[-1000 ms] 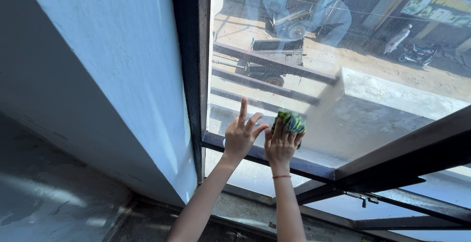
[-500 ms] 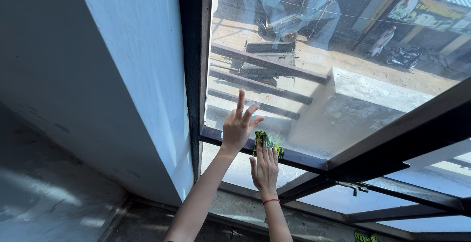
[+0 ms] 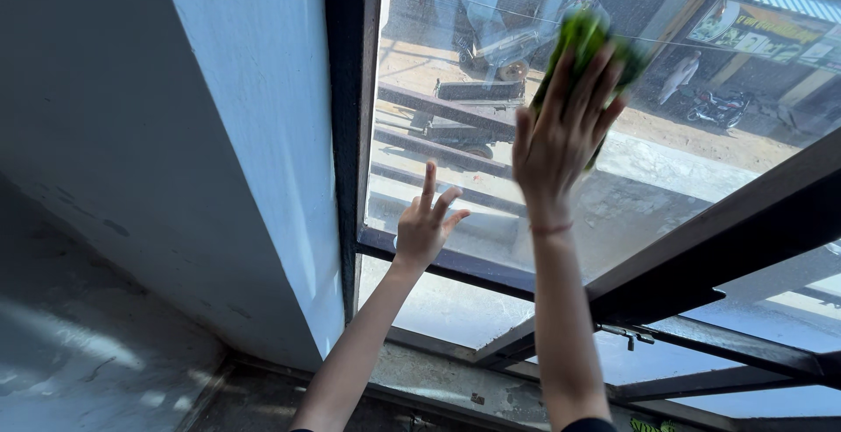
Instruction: The person cleans a large glass window pane using a green cloth and a spray bottle. They repeatedly spray the glass surface and wipe it with the cloth in broad strokes, working across the window area while standing on a balcony.
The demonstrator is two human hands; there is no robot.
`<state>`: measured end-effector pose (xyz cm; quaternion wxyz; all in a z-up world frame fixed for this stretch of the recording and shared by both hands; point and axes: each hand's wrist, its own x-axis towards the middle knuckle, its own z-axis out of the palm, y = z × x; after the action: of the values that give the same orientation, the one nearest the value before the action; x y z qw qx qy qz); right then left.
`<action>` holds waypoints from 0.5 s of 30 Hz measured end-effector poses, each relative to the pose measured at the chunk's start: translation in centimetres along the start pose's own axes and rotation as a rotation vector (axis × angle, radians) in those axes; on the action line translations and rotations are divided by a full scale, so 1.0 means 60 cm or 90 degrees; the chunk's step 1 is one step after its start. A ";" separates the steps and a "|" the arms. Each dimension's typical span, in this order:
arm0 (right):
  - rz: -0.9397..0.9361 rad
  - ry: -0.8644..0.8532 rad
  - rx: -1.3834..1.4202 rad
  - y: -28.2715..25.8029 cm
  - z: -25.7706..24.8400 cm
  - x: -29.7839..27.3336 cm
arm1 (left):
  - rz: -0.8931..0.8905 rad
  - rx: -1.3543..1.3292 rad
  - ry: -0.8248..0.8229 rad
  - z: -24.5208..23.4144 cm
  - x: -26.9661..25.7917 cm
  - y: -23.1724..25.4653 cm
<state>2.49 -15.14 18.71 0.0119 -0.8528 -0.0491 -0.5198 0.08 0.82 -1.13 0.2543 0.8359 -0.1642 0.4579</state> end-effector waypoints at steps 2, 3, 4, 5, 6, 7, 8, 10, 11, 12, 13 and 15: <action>0.041 -0.020 -0.059 -0.008 -0.019 0.070 | 0.008 -0.009 0.003 0.003 0.001 -0.002; 0.037 -0.012 -0.084 -0.015 -0.022 0.082 | 0.015 -0.018 0.007 0.004 0.003 -0.002; 0.033 -0.004 -0.107 -0.021 -0.019 0.088 | 0.022 -0.025 0.010 0.003 0.004 -0.005; 0.029 0.004 -0.131 -0.022 -0.010 0.089 | 0.024 -0.041 0.001 0.000 0.003 -0.007; 0.031 -0.004 -0.126 -0.020 0.002 0.079 | 0.027 -0.058 -0.005 -0.003 0.003 -0.008; 0.032 -0.011 -0.122 -0.021 0.017 0.057 | 0.030 -0.075 -0.011 -0.006 0.004 -0.010; 0.034 -0.021 -0.118 -0.021 0.034 0.028 | 0.027 -0.092 -0.021 -0.010 0.004 -0.013; -0.010 0.056 -0.077 -0.026 0.074 -0.034 | 0.021 -0.128 -0.041 -0.017 0.005 -0.018; -0.011 0.031 -0.095 -0.027 0.089 -0.068 | 0.019 -0.121 -0.053 -0.020 0.007 -0.019; -0.013 0.007 -0.113 -0.028 0.102 -0.101 | 0.015 -0.113 -0.064 -0.022 0.008 -0.018; 0.081 -0.236 -0.097 -0.031 0.116 -0.130 | 0.012 -0.106 -0.075 -0.024 0.009 -0.017; 0.115 -0.375 -0.074 -0.031 0.141 -0.195 | 0.022 -0.102 -0.071 -0.028 0.008 -0.017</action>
<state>4.51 -13.50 4.39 -0.0055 -0.9669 0.0555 -0.2489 -0.33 2.63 -0.25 0.3028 0.8341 -0.2284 0.4005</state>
